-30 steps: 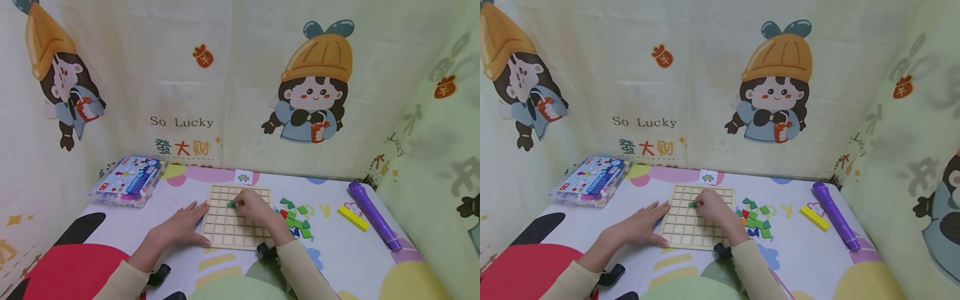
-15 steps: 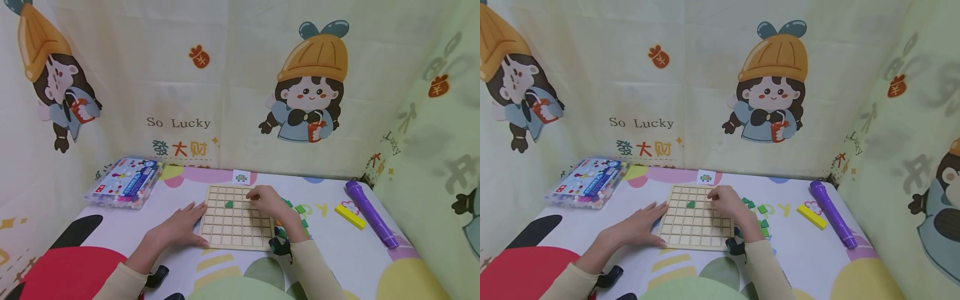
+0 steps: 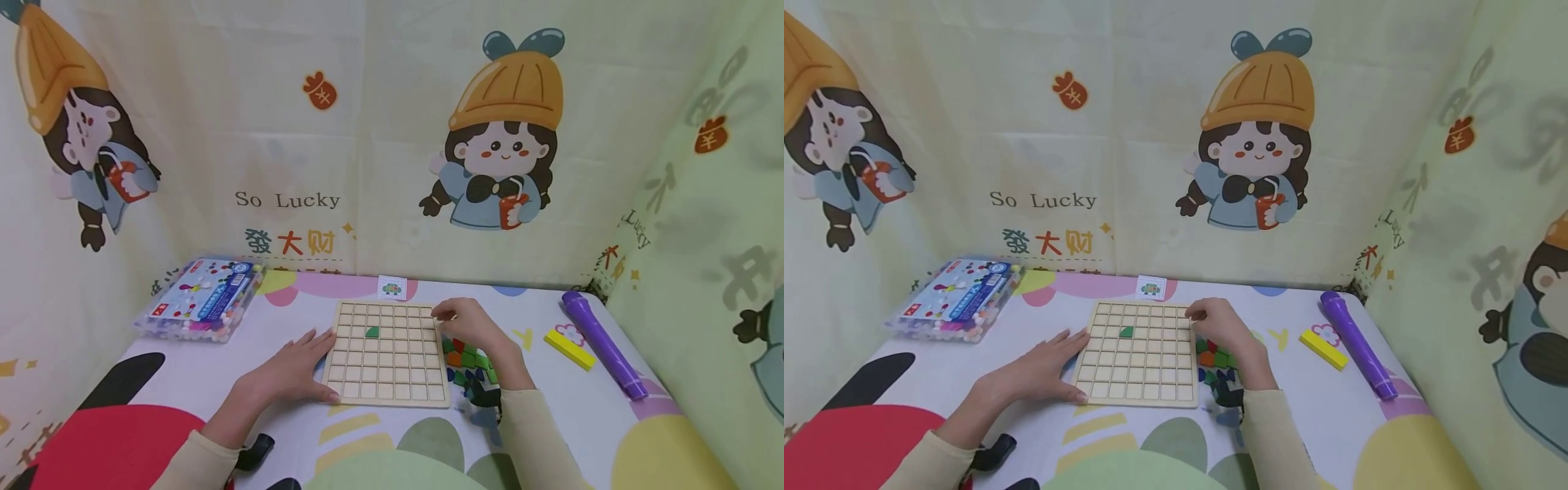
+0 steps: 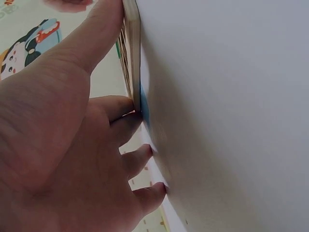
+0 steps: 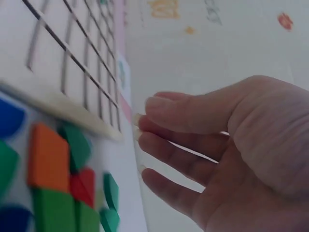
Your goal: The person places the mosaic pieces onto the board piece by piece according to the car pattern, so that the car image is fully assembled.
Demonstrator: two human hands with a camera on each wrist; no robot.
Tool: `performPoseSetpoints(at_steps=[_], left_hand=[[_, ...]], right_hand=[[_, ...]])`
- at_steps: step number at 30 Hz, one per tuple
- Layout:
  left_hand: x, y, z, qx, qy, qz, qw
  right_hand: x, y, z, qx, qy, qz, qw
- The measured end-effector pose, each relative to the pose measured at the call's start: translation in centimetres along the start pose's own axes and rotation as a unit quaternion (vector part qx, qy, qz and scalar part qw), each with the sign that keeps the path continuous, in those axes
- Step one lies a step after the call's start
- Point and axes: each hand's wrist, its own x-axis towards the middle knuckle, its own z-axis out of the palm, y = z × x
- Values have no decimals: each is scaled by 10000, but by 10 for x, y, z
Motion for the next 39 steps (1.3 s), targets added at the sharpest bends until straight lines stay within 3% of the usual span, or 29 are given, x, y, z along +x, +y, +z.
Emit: performPoseSetpoints(at_steps=[5, 18, 27, 39], left_hand=[[0, -1, 0, 4, -5, 8, 10000], [-3, 2, -2, -47, -40, 119, 9999], [0, 1, -1, -32, -26, 20, 10000], [1, 0, 1, 13, -4, 27, 10000]], right_hand=[[-4, 19, -15, 23, -24, 110, 9999], [-19, 59, -40, 368, -240, 878, 9952], [-28, 90, -46, 943, -419, 592, 9929], [-29, 116, -37, 1767, -547, 880, 9788]])
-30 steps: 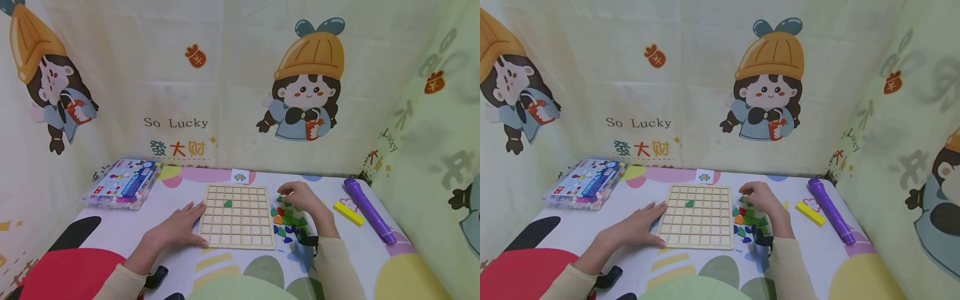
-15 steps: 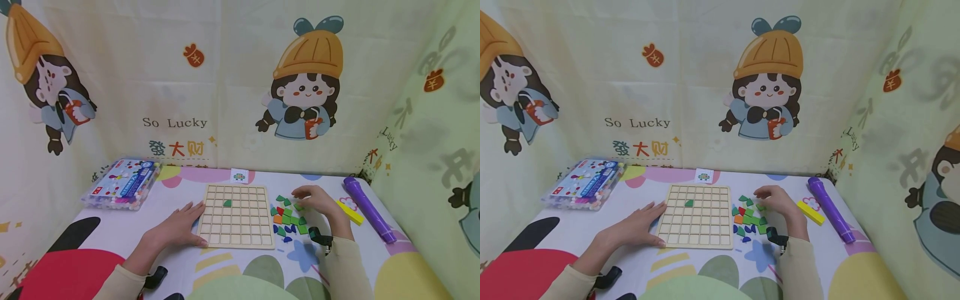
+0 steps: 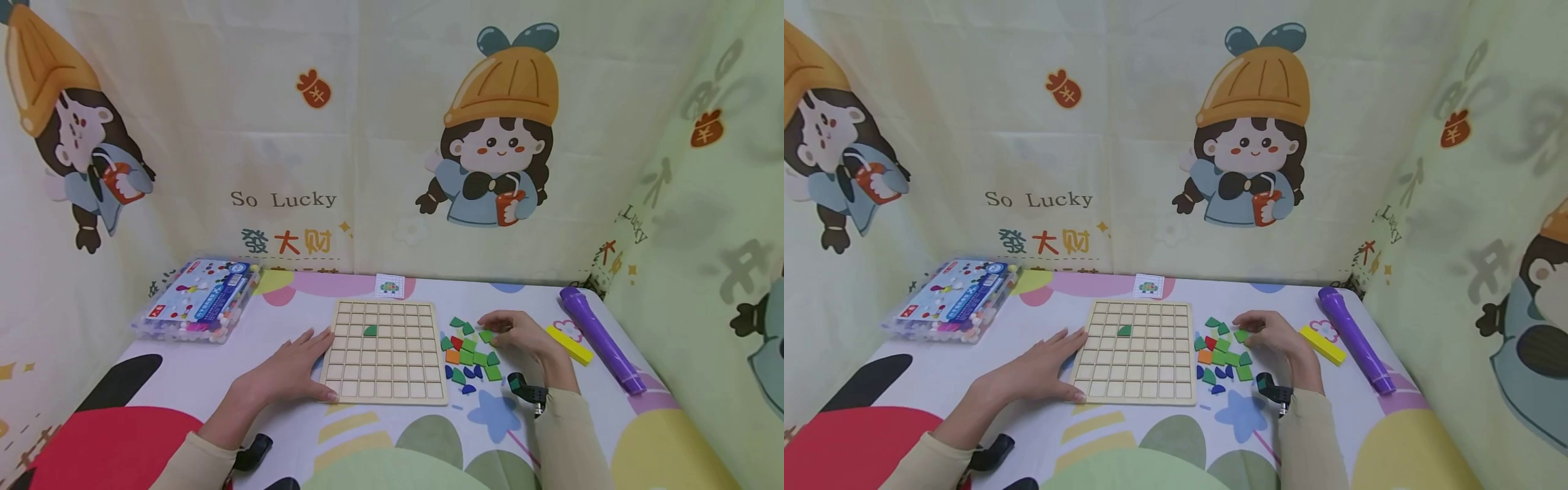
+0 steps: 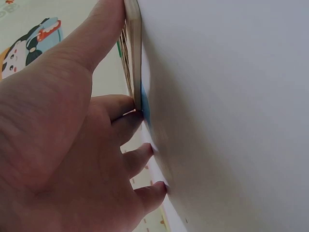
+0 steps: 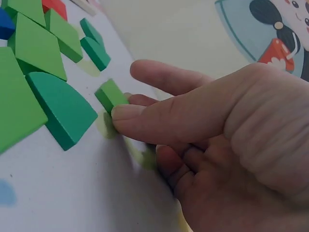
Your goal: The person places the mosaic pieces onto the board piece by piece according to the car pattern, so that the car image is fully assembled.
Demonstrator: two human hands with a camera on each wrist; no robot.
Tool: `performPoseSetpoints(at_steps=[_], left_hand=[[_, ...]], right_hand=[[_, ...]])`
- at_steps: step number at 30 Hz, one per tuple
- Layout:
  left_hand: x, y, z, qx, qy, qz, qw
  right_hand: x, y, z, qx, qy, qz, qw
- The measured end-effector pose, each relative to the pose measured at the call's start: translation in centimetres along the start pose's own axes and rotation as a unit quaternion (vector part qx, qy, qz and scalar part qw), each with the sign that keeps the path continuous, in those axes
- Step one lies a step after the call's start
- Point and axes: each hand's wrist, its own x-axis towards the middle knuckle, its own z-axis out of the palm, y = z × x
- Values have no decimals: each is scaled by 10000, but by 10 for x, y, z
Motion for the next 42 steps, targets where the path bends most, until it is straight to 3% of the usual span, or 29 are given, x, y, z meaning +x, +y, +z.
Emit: performPoseSetpoints(at_steps=[23, 35, 42], left_hand=[[2, -1, 0, 52, -17, 24, 10000], [1, 0, -2, 35, -20, 27, 10000], [1, -2, 0, 53, -9, 39, 10000]], right_hand=[[0, -5, 4, -230, 276, 145, 9992], [4, -32, 9, -163, 434, -220, 9987], [11, -49, 24, -280, 491, -453, 9974]])
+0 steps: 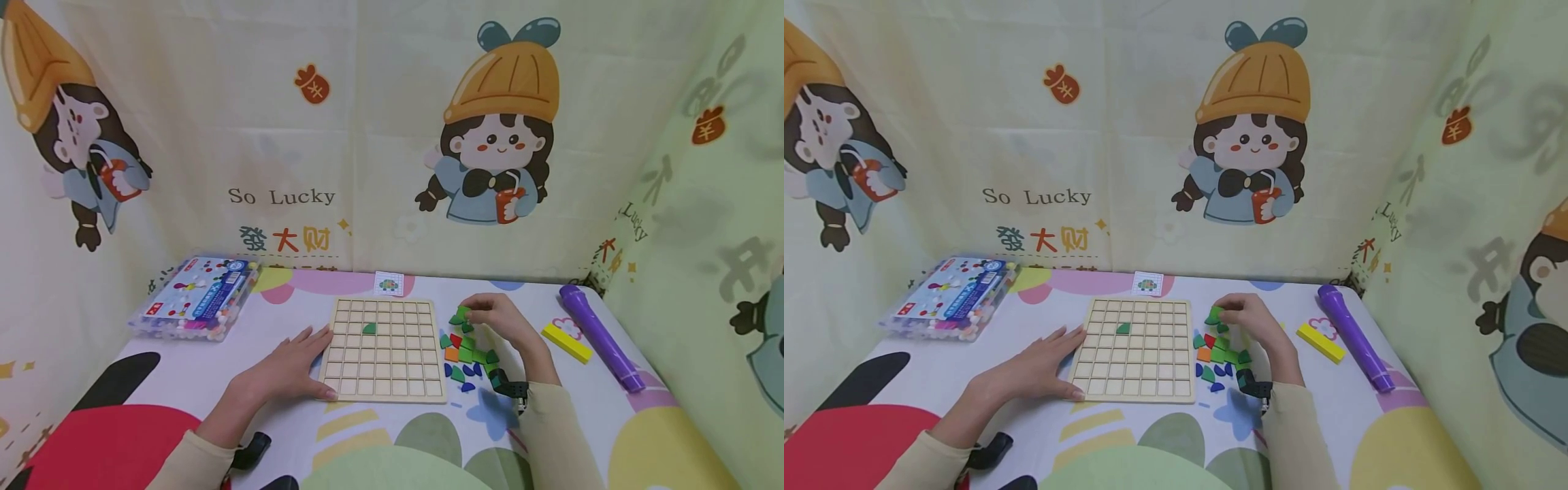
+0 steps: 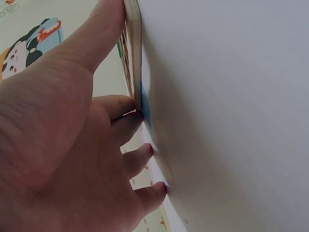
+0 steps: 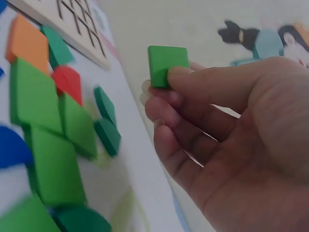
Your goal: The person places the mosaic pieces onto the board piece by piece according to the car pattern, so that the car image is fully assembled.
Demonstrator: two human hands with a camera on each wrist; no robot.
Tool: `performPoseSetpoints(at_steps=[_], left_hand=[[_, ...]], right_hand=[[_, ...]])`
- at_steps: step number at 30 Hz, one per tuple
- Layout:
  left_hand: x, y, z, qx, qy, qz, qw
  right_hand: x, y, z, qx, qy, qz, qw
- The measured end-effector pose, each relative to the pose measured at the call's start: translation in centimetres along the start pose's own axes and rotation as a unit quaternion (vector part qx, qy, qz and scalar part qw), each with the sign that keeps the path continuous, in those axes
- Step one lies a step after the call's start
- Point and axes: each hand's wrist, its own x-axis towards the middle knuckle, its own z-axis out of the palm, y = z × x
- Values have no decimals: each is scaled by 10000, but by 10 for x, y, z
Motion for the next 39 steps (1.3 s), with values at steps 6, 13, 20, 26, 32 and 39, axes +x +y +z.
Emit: performPoseSetpoints(at_steps=[6, 13, 20, 26, 32, 39], left_hand=[[1, -1, 0, 5, -5, -5, 10000], [0, 0, 0, 41, -34, -16, 10000], [1, -1, 1, 75, -28, -9, 10000], [2, -2, 1, 68, 0, 31, 10000], [2, -2, 0, 61, 5, 80, 9999], [1, -1, 0, -67, -48, 72, 9999]], right_hand=[[9, -11, 18, 119, -77, -311, 9994], [17, -23, 37, 356, -209, -517, 9978], [23, -36, 55, 167, -298, -548, 9979], [24, -45, 67, -1, -400, -652, 9971], [25, -52, 82, -178, -258, -680, 9972], [28, -63, 97, -234, -280, -882, 9954]])
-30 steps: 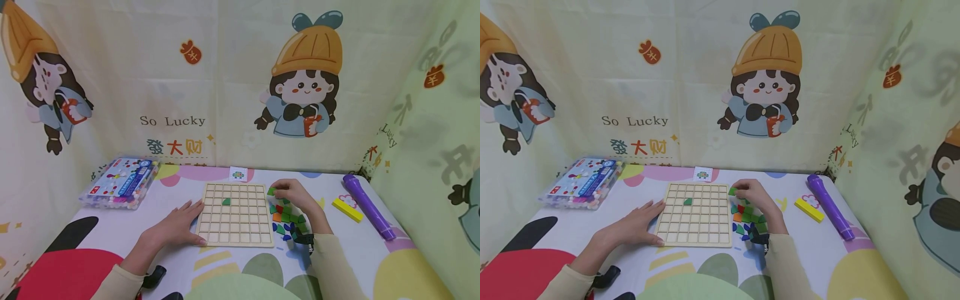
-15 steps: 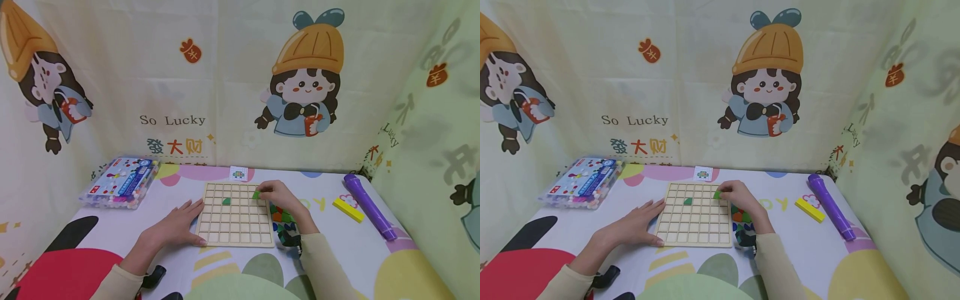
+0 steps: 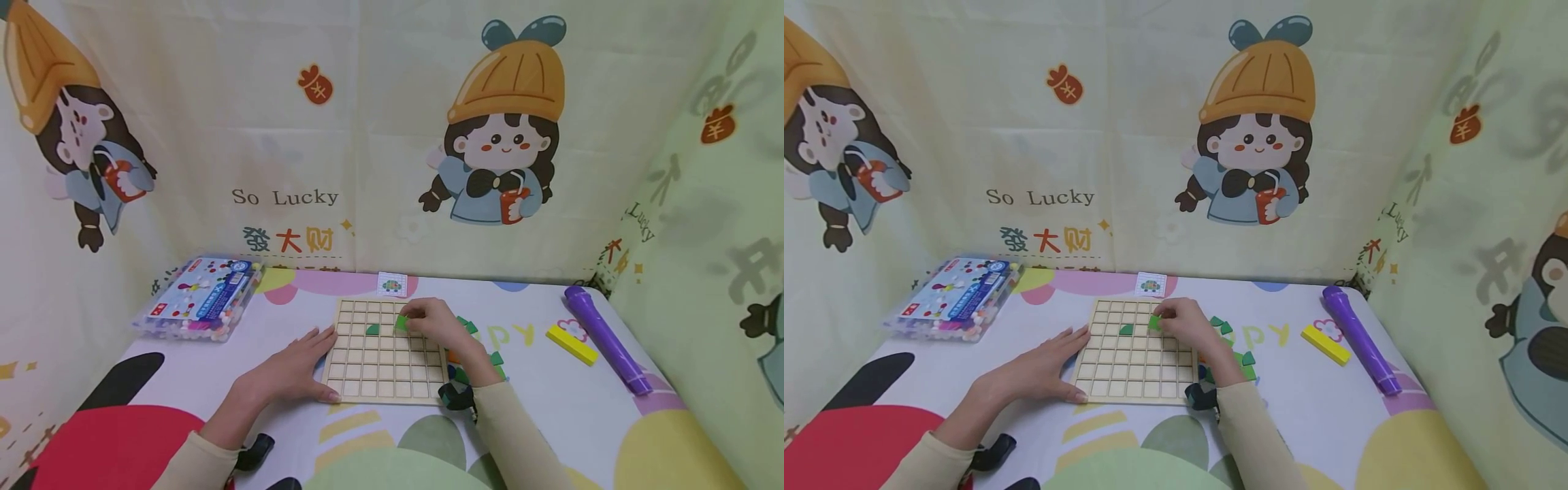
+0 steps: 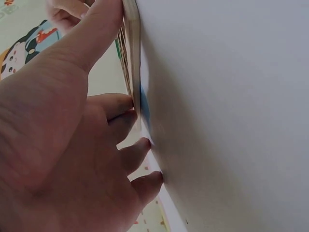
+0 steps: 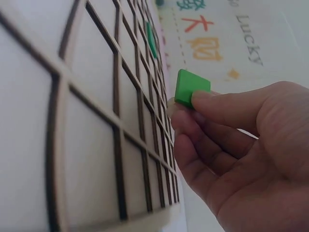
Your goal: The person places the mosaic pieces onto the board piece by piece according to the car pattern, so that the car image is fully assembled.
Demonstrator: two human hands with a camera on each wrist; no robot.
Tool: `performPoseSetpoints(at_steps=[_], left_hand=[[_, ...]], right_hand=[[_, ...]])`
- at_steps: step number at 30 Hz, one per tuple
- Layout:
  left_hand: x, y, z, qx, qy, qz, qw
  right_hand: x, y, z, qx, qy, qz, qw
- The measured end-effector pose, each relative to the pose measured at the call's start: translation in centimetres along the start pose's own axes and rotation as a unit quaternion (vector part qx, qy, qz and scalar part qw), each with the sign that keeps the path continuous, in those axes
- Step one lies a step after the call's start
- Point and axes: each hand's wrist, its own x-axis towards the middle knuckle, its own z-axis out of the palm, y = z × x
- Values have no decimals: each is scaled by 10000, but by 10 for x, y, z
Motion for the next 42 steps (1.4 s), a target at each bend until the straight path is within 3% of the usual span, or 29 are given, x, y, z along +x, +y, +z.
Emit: performPoseSetpoints(at_steps=[8, 23, 36, 42], left_hand=[[1, 2, -1, 16, -48, -82, 10000], [0, 4, -2, 54, -76, -97, 9999], [1, 4, -2, -11, -29, -77, 10000], [1, 3, -1, 10, -44, -70, 10000]], right_hand=[[7, -9, 17, 191, -18, -17, 9998], [14, -13, 28, -474, 119, -217, 9986], [14, -15, 28, -1002, -99, -257, 9946], [12, -14, 24, -972, -283, -302, 9944]])
